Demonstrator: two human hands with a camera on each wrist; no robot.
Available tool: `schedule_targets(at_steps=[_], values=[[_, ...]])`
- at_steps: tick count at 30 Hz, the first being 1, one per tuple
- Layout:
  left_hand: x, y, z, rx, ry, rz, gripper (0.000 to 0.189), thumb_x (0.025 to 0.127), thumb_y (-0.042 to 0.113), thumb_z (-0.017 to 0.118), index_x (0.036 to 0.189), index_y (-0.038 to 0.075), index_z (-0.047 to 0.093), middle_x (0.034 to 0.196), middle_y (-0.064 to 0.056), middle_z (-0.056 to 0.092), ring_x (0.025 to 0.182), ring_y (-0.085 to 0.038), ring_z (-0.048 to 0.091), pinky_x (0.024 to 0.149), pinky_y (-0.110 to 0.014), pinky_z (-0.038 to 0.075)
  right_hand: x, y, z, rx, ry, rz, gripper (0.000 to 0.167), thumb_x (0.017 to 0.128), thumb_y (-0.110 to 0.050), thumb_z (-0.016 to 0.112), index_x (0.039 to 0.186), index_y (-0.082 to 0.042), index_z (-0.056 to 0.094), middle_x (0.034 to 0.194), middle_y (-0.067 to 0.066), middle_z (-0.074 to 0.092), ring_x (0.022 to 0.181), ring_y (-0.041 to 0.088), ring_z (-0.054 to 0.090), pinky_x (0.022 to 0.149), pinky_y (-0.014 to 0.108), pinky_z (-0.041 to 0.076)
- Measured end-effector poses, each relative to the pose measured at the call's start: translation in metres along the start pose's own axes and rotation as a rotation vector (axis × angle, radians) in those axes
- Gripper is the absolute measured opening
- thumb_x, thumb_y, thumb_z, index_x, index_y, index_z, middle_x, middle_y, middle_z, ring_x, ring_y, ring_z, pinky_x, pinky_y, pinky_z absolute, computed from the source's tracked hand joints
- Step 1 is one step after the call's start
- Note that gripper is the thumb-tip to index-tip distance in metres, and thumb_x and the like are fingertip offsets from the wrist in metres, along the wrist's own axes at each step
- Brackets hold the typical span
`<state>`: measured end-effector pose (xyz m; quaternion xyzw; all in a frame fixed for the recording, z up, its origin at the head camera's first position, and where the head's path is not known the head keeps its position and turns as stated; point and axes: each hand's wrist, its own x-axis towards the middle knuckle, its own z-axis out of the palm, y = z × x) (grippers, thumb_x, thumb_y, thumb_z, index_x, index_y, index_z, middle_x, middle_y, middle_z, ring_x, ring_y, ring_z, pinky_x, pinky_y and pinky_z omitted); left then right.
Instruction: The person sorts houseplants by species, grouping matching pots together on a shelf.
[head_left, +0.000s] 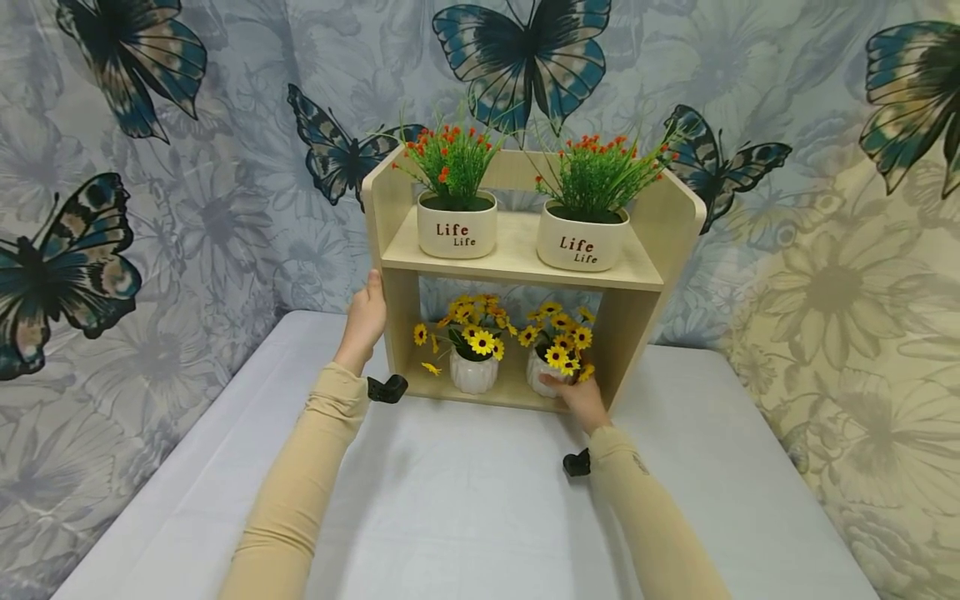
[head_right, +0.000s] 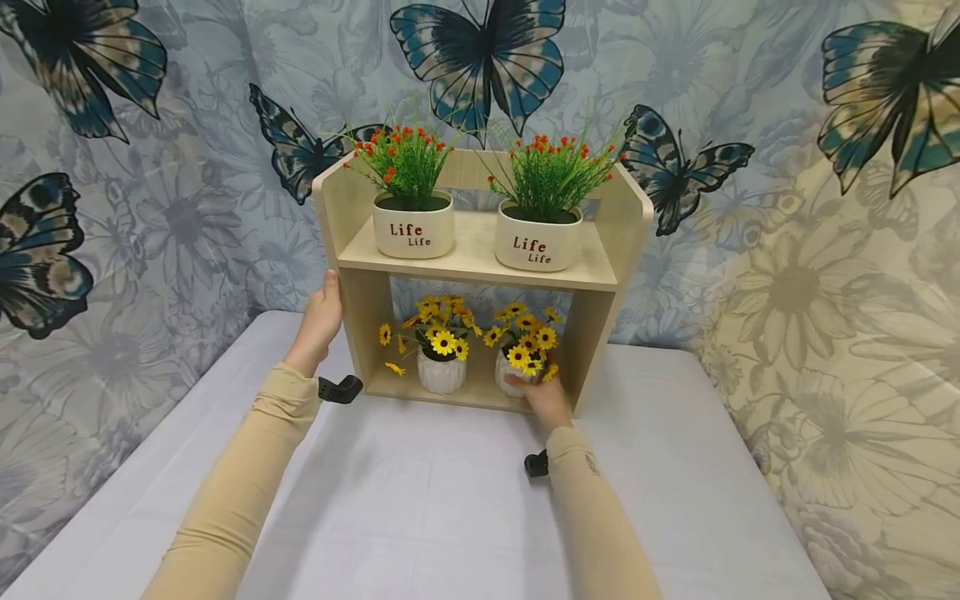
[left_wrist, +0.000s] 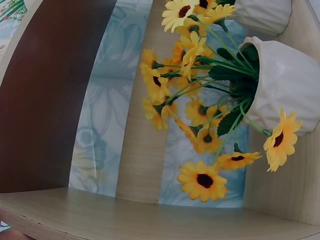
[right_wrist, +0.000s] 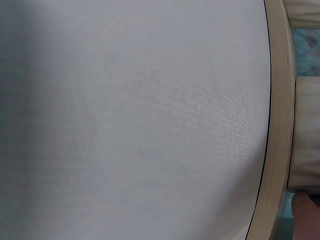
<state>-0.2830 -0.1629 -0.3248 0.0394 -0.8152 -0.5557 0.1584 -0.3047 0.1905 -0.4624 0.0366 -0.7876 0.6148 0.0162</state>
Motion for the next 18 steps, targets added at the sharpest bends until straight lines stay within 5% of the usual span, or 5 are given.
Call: schedule_targets(at_steps=[5, 9, 18], values=[[0.0, 0.0, 0.002, -0.025, -0.018, -0.013, 0.083, 0.093, 0.062, 0.012, 0.122, -0.007, 0.049, 0.133, -0.027, 0.041, 0.124, -0.036, 0.036, 0.1, -0.05, 0.028, -0.014, -0.016, -0.002, 0.107, -0.023, -0.035, 0.078, 0.079, -0.008, 0.075, 0.14, -0.005, 0.027, 0.136, 0.016, 0.036, 0.126, 0.029, 0.031, 0.106, 0.042, 0.019], [-0.001, -0.002, 0.001, -0.032, -0.041, -0.042, 0.083, 0.092, 0.064, 0.014, 0.144, 0.001, 0.03, 0.146, -0.019, 0.027, 0.132, -0.034, 0.025, 0.106, -0.047, 0.022, -0.016, -0.007, -0.007, 0.083, -0.048, -0.048, 0.08, 0.079, -0.011, 0.076, 0.139, -0.006, 0.025, 0.135, 0.014, 0.035, 0.125, 0.028, 0.031, 0.106, 0.043, 0.021], [-0.009, -0.012, -0.002, -0.014, -0.103, -0.087, 0.069, 0.097, 0.055, 0.024, 0.146, 0.006, 0.027, 0.147, -0.015, 0.027, 0.132, -0.034, 0.026, 0.105, -0.047, 0.024, -0.021, 0.014, -0.01, -0.005, -0.08, 0.001, 0.095, 0.085, -0.023, 0.071, 0.146, -0.004, 0.001, 0.151, 0.019, 0.006, 0.137, 0.03, 0.01, 0.108, 0.042, 0.016]])
